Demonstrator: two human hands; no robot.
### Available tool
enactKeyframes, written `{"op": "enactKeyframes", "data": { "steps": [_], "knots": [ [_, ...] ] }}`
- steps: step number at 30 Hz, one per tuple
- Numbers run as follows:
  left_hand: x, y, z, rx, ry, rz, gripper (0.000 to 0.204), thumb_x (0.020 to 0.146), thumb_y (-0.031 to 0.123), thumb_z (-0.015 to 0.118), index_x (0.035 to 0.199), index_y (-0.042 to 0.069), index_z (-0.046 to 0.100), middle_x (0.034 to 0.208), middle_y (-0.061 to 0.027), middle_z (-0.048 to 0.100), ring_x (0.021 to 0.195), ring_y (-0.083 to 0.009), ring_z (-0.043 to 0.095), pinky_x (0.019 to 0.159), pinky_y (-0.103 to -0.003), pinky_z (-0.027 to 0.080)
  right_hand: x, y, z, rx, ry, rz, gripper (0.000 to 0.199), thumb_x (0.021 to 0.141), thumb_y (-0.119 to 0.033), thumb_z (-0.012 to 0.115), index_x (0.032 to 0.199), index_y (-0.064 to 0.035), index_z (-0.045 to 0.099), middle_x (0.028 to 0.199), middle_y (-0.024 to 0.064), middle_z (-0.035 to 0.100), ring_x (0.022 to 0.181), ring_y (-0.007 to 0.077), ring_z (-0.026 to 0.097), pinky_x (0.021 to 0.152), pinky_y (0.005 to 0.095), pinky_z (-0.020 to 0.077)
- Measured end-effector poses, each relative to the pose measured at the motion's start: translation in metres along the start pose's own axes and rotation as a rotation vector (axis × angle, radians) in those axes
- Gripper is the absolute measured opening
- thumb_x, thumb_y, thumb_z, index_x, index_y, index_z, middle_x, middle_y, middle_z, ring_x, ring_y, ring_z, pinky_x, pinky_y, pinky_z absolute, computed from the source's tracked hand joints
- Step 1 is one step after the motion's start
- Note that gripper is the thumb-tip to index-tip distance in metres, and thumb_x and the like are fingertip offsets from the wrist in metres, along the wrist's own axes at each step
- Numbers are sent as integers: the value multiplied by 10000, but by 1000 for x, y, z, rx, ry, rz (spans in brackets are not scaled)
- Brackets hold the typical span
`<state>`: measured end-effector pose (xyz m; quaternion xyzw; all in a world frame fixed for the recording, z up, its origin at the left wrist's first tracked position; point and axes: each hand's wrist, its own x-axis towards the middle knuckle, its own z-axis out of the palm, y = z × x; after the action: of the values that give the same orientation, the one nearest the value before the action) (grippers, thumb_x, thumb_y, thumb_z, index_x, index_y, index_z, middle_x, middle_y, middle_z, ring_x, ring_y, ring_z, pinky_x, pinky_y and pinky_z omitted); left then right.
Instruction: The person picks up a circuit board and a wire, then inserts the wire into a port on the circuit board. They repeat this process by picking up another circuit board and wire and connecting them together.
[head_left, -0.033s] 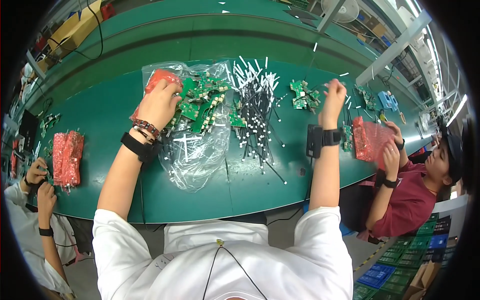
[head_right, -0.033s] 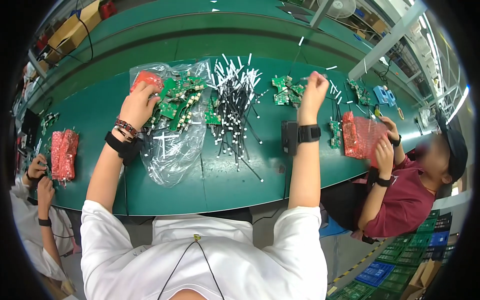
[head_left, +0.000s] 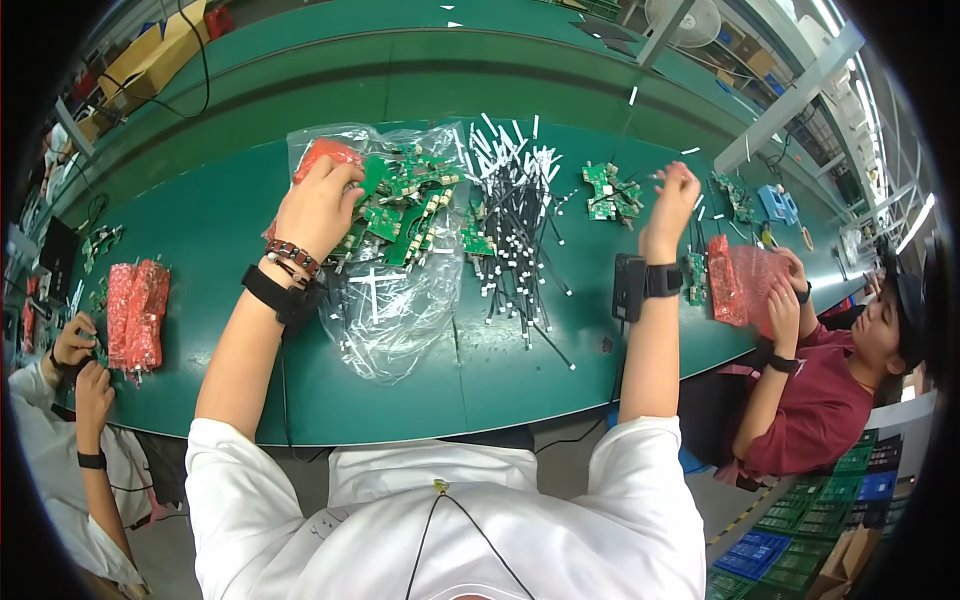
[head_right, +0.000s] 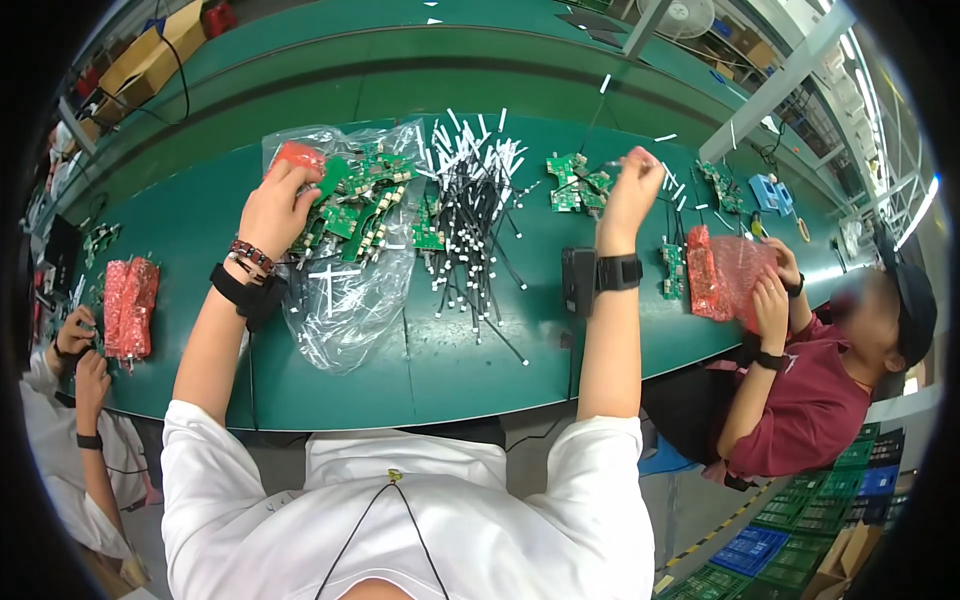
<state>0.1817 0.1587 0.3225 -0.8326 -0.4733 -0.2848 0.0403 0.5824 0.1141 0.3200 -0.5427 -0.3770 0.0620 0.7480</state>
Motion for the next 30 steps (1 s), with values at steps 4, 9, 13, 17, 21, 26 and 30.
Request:
{"op": "enactKeyframes", "data": {
  "steps": [4, 9, 13, 17, 21, 26, 30],
  "knots": [
    [0, 11, -24, -89, 117, -75, 140, 748, 183, 612, 862, 120, 563, 799, -58, 529, 662, -245, 584, 567, -334, 475, -31, -55, 11, -21, 187, -283, 231, 876, -194, 482, 969, 11, 428, 877, 65, 471, 804, 160, 451, 755, 293, 379],
    [-12, 37, -45, -391, 173, -73, 111, 763, 134, 603, 835, 77, 541, 836, -60, 533, 686, -181, 589, 570, -285, 480, -75, -88, 24, -324, 15, -922, 100, 798, -9, 505, 895, -17, 482, 877, 85, 496, 791, 172, 475, 718, 275, 379],
    [-45, 55, -42, -866, 40, -205, 140, 770, 73, 600, 870, 42, 507, 923, -73, 527, 777, -153, 574, 643, -272, 485, -116, -78, 57, -359, -735, -613, 127, 750, 27, 535, 869, -12, 524, 742, 113, 494, 696, 225, 515, 634, 294, 419],
    [-67, 51, -31, -1544, 7, -392, 224, 770, 44, 603, 945, 28, 463, 1042, -100, 475, 875, -167, 548, 744, -287, 474, -103, -55, 61, -484, -680, -592, 160, 747, 9, 548, 899, -41, 537, 789, 113, 512, 738, 242, 534, 644, 307, 432],
    [-74, 41, -30, -1701, -219, -496, 300, 774, 39, 597, 1017, 15, 423, 1099, -116, 428, 895, -181, 541, 823, -299, 447, -84, -45, 64, -724, -799, -531, 146, 742, -7, 559, 876, -65, 552, 814, 93, 529, 766, 254, 545, 645, 328, 439],
    [-82, 43, -35, -1861, -212, -550, 344, 768, 33, 600, 1050, 8, 405, 1122, -111, 406, 898, -183, 541, 820, -313, 450, -78, -23, 74, -808, -890, -678, 127, 732, -16, 569, 850, -63, 560, 817, 77, 530, 780, 261, 546, 644, 343, 440],
    [-87, 46, -29, -1937, -325, -500, 395, 758, 32, 604, 1084, 14, 382, 1116, -112, 408, 875, -193, 553, 808, -327, 453, -66, -25, 70, -683, -756, -795, 121, 720, -21, 578, 837, -47, 560, 811, 62, 538, 786, 257, 542, 646, 347, 445]
  ]
}}
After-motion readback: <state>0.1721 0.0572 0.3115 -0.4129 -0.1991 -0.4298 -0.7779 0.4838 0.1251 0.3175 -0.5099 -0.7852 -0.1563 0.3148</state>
